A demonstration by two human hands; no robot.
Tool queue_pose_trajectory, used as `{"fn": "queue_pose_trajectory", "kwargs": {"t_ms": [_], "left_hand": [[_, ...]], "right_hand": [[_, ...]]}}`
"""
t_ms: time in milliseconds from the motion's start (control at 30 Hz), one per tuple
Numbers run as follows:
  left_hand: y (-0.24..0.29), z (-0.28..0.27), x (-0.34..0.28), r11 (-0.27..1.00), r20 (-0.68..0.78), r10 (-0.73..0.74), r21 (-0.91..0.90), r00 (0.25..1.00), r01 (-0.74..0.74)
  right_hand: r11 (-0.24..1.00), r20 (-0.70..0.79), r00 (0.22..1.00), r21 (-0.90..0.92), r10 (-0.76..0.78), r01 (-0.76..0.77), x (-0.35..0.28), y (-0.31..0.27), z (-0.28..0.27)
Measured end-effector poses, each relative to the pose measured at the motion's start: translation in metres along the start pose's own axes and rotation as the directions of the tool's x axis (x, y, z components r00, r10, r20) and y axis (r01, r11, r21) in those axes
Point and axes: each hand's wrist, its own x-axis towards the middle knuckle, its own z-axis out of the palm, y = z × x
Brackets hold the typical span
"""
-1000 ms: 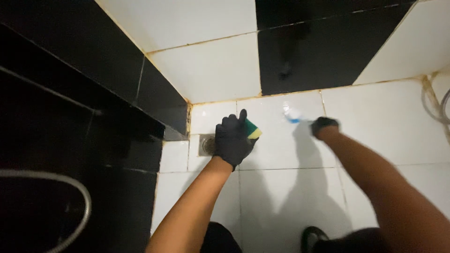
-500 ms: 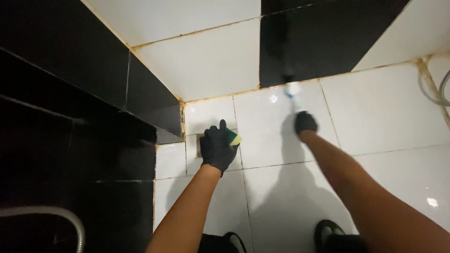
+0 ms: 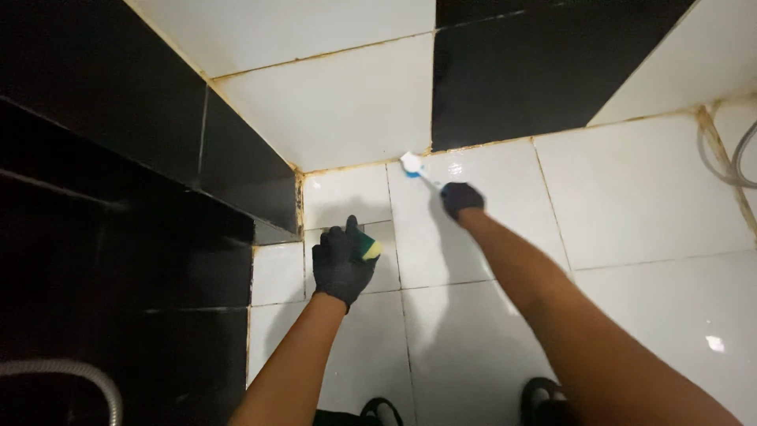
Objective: The person scrubs the grout lines between white floor tiles using a toothbrush in their right hand and a sponge in their left hand. They work systematically along the edges of the tiles and around a floor drain.
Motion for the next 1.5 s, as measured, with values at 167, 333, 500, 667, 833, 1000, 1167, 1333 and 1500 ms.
{"fn": "queue_pose_trajectory", "kwargs": {"t_ms": [167,333,500,667,833,1000,1167,1333,1500], "left_hand": [[0.016,-0.024,0.014,1.0,0.059,-0.025,0.016,0.998,0.024],[0.028,-0.015,0.018,1.0,0.058,0.012,-0.022,0.998,-0.011],[0.021,0.009,0.021,0.999,0.094,0.035,-0.013,0.995,-0.034],[0.011,0.033,0.015,0.999,0.148,-0.03,0.036,0.989,0.025],[-0.003,0.049,0.009,0.994,0.089,0.011,-0.112,0.996,-0.001],[0.001,0.036,0.006,0.995,-0.122,0.028,-0.087,0.992,-0.039],[0.011,0.018,0.016,0.993,0.24,-0.095,0.089,0.966,0.076],[0.006,0.014,0.018,0.993,0.234,-0.091,0.098,0.968,0.069],[0.008,0.025,0.019,0.988,0.209,-0.055,0.151,0.976,0.023]], "right_hand": [[0.984,-0.036,0.985,-0.049,0.169,-0.171,-0.017,0.094,-0.052],[0.936,-0.132,0.933,-0.066,0.335,-0.346,-0.02,0.188,-0.06],[0.919,-0.125,0.913,-0.017,0.389,-0.394,-0.034,0.146,-0.041],[0.984,0.061,0.983,0.025,0.174,-0.176,-0.065,0.02,-0.019],[0.998,0.141,0.989,-0.028,-0.051,0.055,-0.08,-0.04,0.018],[0.972,0.145,0.985,0.202,0.09,-0.119,-0.088,-0.021,-0.026],[0.908,-0.099,0.979,-0.365,0.179,-0.203,0.025,0.224,0.04],[0.918,-0.093,0.973,-0.325,0.21,-0.229,0.012,0.224,0.036],[0.915,-0.079,0.959,-0.287,0.273,-0.284,-0.021,0.214,0.015]]}}
